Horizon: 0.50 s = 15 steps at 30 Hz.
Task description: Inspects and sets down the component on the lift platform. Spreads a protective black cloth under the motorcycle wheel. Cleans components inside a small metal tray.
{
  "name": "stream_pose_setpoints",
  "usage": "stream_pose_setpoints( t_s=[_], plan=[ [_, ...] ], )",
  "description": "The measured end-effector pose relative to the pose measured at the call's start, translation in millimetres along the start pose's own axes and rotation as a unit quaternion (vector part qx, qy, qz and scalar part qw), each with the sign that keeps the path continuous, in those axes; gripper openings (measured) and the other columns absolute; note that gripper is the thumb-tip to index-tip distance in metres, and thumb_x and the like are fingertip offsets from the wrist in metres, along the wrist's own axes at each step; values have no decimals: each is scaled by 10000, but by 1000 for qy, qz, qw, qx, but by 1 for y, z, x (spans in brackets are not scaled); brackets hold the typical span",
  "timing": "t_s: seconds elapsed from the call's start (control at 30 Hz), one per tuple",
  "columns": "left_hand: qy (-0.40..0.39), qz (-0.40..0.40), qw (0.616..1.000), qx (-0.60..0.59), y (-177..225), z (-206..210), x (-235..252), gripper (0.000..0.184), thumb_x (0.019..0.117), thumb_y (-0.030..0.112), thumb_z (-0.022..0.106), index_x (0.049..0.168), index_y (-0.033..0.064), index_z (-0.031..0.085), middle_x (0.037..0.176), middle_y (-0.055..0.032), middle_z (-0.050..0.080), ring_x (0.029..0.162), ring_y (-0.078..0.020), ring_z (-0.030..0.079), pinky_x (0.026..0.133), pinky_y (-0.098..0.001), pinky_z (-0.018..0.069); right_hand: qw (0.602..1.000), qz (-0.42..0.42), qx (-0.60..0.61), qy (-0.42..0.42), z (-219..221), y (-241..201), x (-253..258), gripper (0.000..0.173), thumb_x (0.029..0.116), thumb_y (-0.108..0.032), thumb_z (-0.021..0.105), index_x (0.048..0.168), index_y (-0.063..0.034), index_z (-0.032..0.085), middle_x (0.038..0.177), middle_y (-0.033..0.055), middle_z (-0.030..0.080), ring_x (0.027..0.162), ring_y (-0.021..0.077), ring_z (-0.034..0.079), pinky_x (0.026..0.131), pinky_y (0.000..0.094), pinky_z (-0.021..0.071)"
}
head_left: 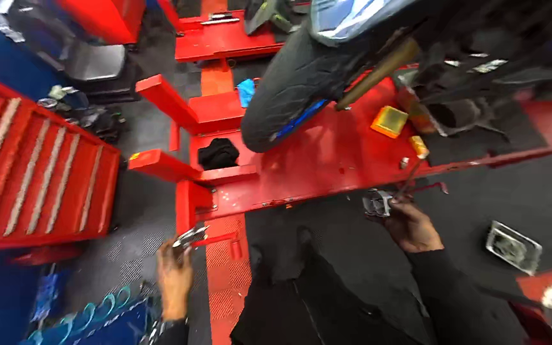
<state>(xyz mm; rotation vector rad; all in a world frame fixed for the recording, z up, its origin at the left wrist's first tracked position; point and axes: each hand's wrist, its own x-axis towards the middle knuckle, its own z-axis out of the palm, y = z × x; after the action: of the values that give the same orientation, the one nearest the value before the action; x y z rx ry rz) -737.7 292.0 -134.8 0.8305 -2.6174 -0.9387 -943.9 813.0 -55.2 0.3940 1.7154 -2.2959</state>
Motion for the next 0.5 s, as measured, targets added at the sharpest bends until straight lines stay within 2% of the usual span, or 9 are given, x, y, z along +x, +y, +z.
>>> stream_pose_setpoints(
  t_s=[0.1, 0.17, 0.27, 0.37, 0.43, 0.5],
  plan=[
    [17, -9, 1000, 2, -18, 3, -14, 487, 978, 187, 648, 1328, -137, 550, 1396, -354, 511, 1291, -454, 534, 1106, -554, 438, 998, 8, 12, 56, -22, -2, -4, 324, 917, -311, 625, 1183, -127, 643, 1065, 83, 712, 960, 229, 707, 836, 490, 610],
    [31, -19, 999, 0, -33, 13, -22, 514, 978, 185, 643, 1357, -141, 522, 1399, -363, 504, 1288, -450, 534, 1075, -545, 456, 996, 23, 23, 82, -34, -3, 0, 318, 947, -297, 591, 1205, -112, 623, 1066, 97, 709, 953, 237, 705, 834, 484, 608],
    [68, -45, 997, -13, -32, 28, -34, 596, 971, 159, 662, 1452, -117, 443, 1450, -362, 461, 1276, -407, 554, 1046, -474, 495, 995, 40, 45, 85, -53, -3, 14, 300, 957, -280, 566, 1188, -94, 605, 1062, 127, 699, 928, 272, 703, 809, 504, 605],
    [126, -55, 990, -23, -9, 47, -41, 609, 966, 133, 655, 1484, -90, 424, 1502, -319, 439, 1350, -337, 522, 1108, -393, 464, 997, 51, 33, 38, -75, -12, 31, 323, 918, -305, 620, 1172, -106, 610, 1059, 125, 698, 923, 262, 705, 813, 496, 608],
    [155, -73, 984, -39, 16, 59, -53, 615, 975, 138, 649, 1491, -93, 406, 1505, -305, 443, 1382, -330, 492, 1141, -396, 437, 998, 50, 5, -25, -94, -21, 43, 414, 910, -316, 668, 1267, -110, 624, 1117, 131, 701, 967, 254, 706, 851, 481, 611],
    [223, -115, 967, -47, 37, 67, -61, 595, 974, 127, 648, 1486, -77, 424, 1500, -286, 464, 1379, -320, 502, 1144, -405, 436, 995, 47, -20, -89, -113, -23, 57, 482, 868, -350, 736, 1278, -118, 631, 1118, 124, 707, 950, 227, 713, 826, 432, 626]
  ],
)
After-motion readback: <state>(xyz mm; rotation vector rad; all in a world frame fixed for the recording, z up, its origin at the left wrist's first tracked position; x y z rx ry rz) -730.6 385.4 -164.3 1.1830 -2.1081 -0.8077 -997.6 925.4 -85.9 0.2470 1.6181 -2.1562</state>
